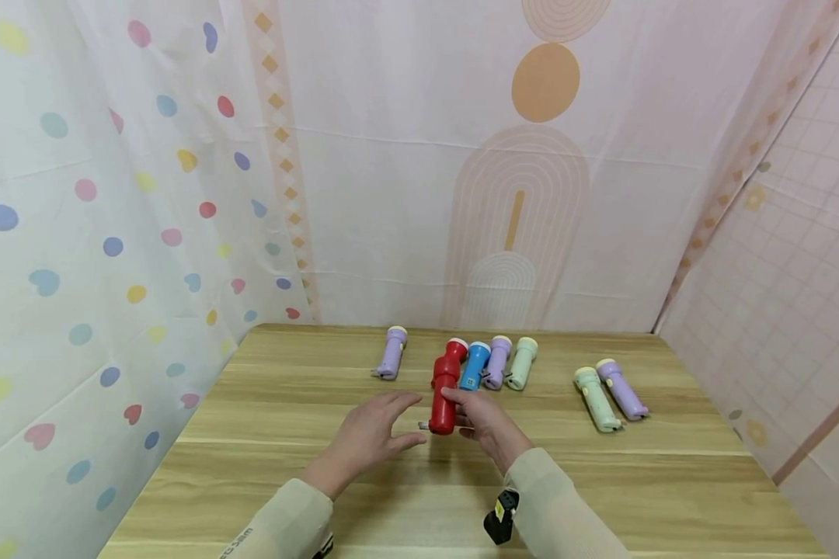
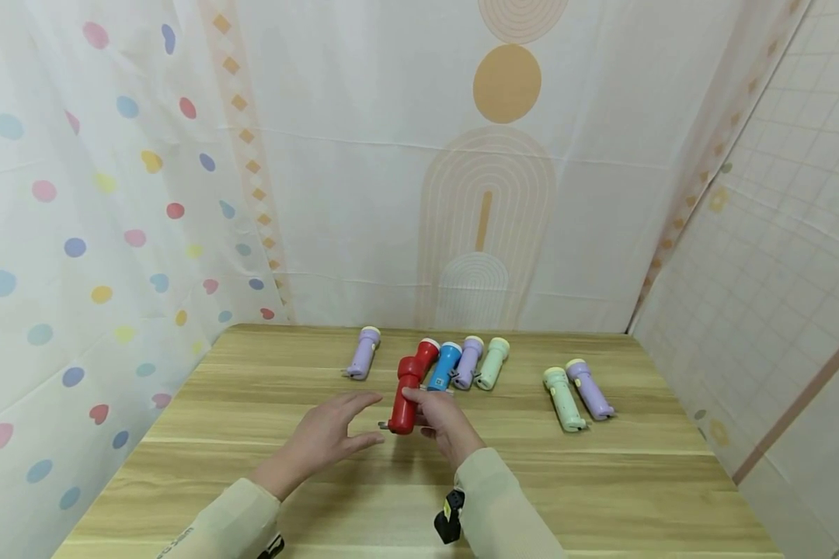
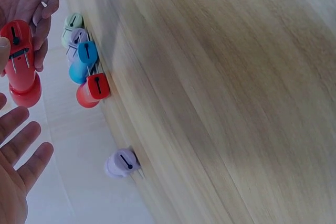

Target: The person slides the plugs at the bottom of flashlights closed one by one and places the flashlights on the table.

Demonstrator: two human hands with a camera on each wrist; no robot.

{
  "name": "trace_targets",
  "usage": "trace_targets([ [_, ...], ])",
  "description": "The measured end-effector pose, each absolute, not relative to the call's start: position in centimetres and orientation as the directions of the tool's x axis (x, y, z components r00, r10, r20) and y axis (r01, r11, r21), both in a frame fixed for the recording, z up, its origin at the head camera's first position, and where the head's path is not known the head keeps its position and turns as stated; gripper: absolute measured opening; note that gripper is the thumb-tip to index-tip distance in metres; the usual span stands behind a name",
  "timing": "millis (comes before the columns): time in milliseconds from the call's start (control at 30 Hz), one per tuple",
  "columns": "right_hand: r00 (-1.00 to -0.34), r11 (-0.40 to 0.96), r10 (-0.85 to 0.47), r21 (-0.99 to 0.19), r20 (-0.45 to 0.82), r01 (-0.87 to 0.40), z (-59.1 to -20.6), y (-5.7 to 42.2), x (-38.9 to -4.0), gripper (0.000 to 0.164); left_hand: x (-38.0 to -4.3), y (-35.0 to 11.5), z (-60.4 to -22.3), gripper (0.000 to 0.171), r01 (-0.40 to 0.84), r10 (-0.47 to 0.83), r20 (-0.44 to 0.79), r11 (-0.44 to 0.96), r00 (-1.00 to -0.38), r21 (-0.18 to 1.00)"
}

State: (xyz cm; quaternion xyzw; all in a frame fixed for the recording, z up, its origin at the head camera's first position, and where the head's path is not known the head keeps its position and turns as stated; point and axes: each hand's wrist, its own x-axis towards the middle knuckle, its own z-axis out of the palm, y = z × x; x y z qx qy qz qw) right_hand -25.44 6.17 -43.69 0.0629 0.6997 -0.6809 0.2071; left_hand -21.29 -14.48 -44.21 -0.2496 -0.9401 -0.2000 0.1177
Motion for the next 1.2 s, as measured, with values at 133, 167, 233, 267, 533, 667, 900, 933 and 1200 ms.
trace_targets([
  [133, -0.907, 0.056, -0.190, -0.926, -0.376, 0.372, -43.52, 6.15, -25.36, 0.051, -21.36, -14.48, -44.29, 0.062, 0.509, 0.418, 0.314, 0.799, -0.853, 0.320],
  [167, -0.907, 0.056, -0.191, -0.927, -0.375, 0.371, -43.48, 6.13, -25.32, 0.051, -21.37, -14.49, -44.32, 0.062, 0.509, 0.417, 0.315, 0.799, -0.853, 0.320],
  [233, -0.907, 0.059, -0.191, -0.927, -0.375, 0.370, -43.49, 6.12, -25.32, 0.051, -21.39, -14.50, -44.37, 0.061, 0.513, 0.417, 0.322, 0.796, -0.850, 0.321],
  [267, -0.907, 0.061, -0.191, -0.927, -0.375, 0.370, -43.52, 6.12, -25.32, 0.051, -21.39, -14.52, -44.40, 0.061, 0.515, 0.418, 0.325, 0.794, -0.848, 0.324],
  [533, -0.906, 0.069, -0.192, -0.926, -0.377, 0.371, -43.51, 6.11, -25.29, 0.051, -21.33, -14.69, -44.39, 0.062, 0.522, 0.425, 0.326, 0.790, -0.844, 0.322],
  [667, -0.909, 0.067, -0.187, -0.928, -0.374, 0.368, -43.43, 6.14, -25.24, 0.051, -21.33, -14.73, -44.39, 0.064, 0.513, 0.419, 0.318, 0.794, -0.850, 0.326],
  [900, -0.908, 0.054, -0.189, -0.928, -0.373, 0.369, -43.32, 6.22, -25.16, 0.053, -21.27, -14.84, -44.44, 0.065, 0.480, 0.385, 0.299, 0.788, -0.873, 0.385],
  [933, -0.908, 0.050, -0.192, -0.928, -0.371, 0.369, -43.32, 6.24, -25.15, 0.052, -21.29, -14.85, -44.44, 0.066, 0.477, 0.383, 0.296, 0.786, -0.875, 0.394],
  [1200, -0.905, 0.017, -0.225, -0.930, -0.361, 0.367, -43.19, 6.25, -25.03, 0.048, -21.50, -14.78, -44.77, 0.068, 0.471, 0.368, 0.296, 0.734, -0.881, 0.490],
])
